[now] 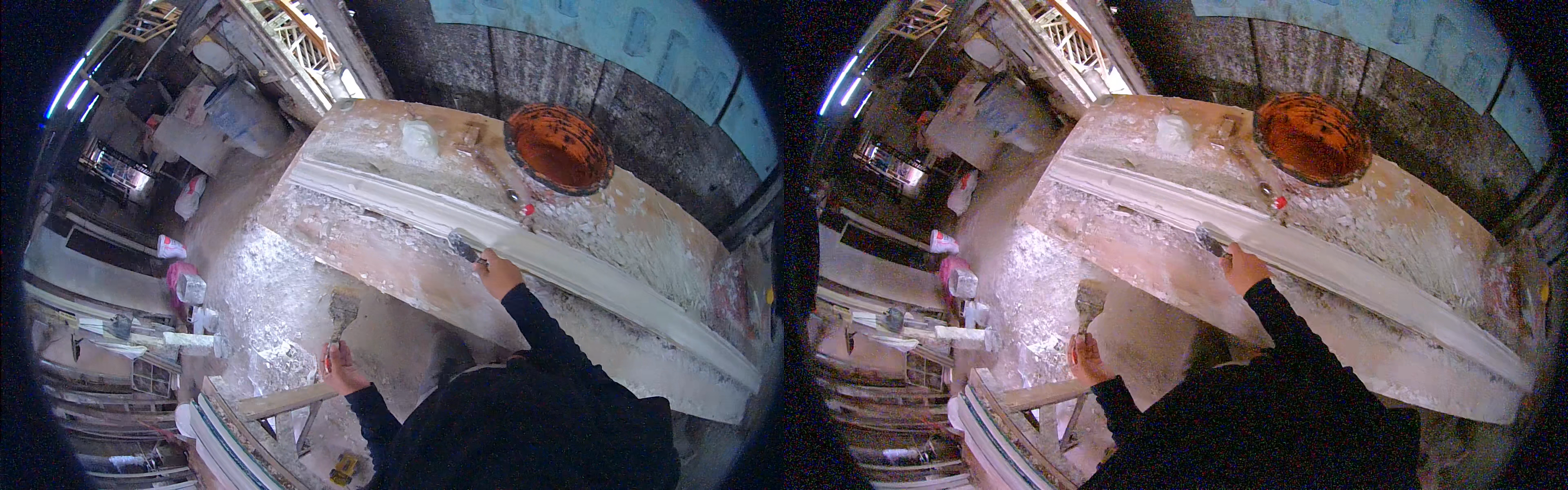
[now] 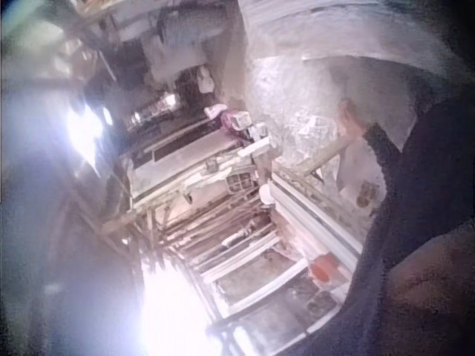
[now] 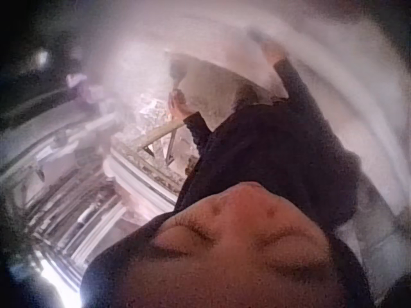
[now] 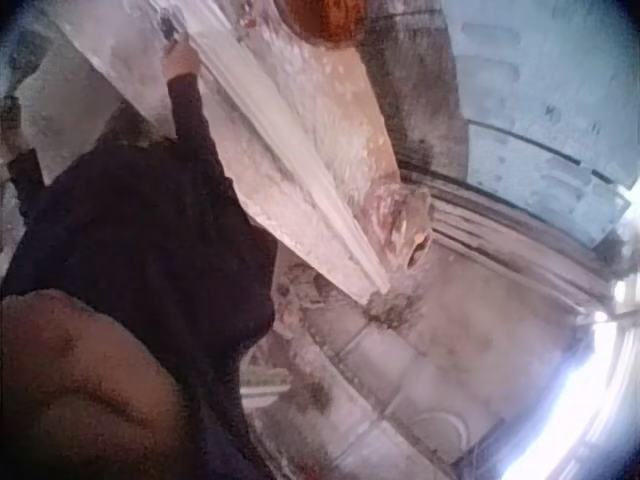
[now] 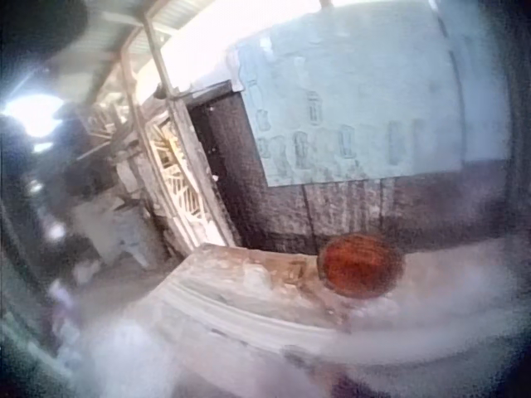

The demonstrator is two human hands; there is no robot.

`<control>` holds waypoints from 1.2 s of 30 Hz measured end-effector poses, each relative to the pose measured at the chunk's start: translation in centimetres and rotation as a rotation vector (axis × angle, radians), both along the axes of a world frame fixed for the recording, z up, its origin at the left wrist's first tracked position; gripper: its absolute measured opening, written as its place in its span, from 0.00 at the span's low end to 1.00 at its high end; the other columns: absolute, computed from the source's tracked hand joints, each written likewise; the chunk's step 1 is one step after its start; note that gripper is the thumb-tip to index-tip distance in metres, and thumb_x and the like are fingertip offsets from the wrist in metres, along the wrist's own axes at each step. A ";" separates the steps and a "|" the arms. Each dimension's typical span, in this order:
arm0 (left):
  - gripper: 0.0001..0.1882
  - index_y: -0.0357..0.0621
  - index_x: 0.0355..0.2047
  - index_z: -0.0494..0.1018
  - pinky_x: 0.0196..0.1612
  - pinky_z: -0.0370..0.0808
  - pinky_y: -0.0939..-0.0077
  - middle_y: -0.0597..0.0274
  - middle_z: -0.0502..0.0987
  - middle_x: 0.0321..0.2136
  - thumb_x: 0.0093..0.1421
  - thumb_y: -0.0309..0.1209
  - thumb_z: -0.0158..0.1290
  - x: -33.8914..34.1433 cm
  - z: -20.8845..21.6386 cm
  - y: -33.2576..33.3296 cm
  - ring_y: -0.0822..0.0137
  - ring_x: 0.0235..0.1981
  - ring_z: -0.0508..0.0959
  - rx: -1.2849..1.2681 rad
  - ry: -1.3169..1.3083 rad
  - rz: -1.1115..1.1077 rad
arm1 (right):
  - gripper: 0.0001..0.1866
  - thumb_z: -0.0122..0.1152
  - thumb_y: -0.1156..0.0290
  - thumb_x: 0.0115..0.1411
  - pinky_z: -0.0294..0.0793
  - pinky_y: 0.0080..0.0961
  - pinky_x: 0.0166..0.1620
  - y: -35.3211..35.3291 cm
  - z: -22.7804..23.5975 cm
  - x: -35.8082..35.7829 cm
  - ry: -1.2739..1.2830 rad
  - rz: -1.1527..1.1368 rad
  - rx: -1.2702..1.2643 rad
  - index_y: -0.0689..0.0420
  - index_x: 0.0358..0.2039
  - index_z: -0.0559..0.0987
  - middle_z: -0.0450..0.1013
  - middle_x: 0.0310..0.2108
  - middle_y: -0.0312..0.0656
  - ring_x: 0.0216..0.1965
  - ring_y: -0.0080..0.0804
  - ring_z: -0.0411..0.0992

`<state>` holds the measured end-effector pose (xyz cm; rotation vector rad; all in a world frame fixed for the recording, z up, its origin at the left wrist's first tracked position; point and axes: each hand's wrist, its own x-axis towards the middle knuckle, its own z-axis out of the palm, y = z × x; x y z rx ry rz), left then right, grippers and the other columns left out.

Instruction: The person uses a brush and a scraper to clean dust and debris from a long white molding piece resting on a workbench. The person repeatedly brushes along the grooves and edges, then scrapes off accumulated dust, continuing this cycle along the length of the molding.

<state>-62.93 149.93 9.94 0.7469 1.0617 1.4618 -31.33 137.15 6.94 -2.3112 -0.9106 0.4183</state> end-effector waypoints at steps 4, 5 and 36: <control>0.16 0.35 0.40 0.65 0.37 0.74 0.71 0.56 0.71 0.31 0.50 0.26 0.53 0.7 -0.4 2.5 0.61 0.32 0.74 -0.032 -0.099 -0.021 | 0.15 0.50 0.57 0.52 0.67 0.41 0.29 6.1 0.2 -1.1 -0.006 0.036 -0.007 0.55 0.31 0.67 0.71 0.22 0.48 0.26 0.48 0.70; 0.16 0.35 0.40 0.65 0.37 0.74 0.71 0.56 0.72 0.30 0.50 0.26 0.53 0.8 -0.5 3.5 0.62 0.32 0.75 -0.020 -0.114 -0.040 | 0.15 0.50 0.57 0.52 0.67 0.41 0.29 7.6 0.4 -1.3 -0.021 0.038 -0.002 0.55 0.31 0.67 0.71 0.22 0.48 0.26 0.48 0.70; 0.12 0.44 0.37 0.72 0.45 0.63 0.73 0.58 0.70 0.36 0.50 0.25 0.50 24.4 -4.2 3.6 0.61 0.39 0.69 0.669 0.191 -1.790 | 0.13 0.52 0.61 0.55 0.59 0.16 0.12 -7.8 5.0 -7.8 0.163 -1.086 0.356 0.55 0.36 0.66 0.66 0.17 0.35 0.13 0.19 0.62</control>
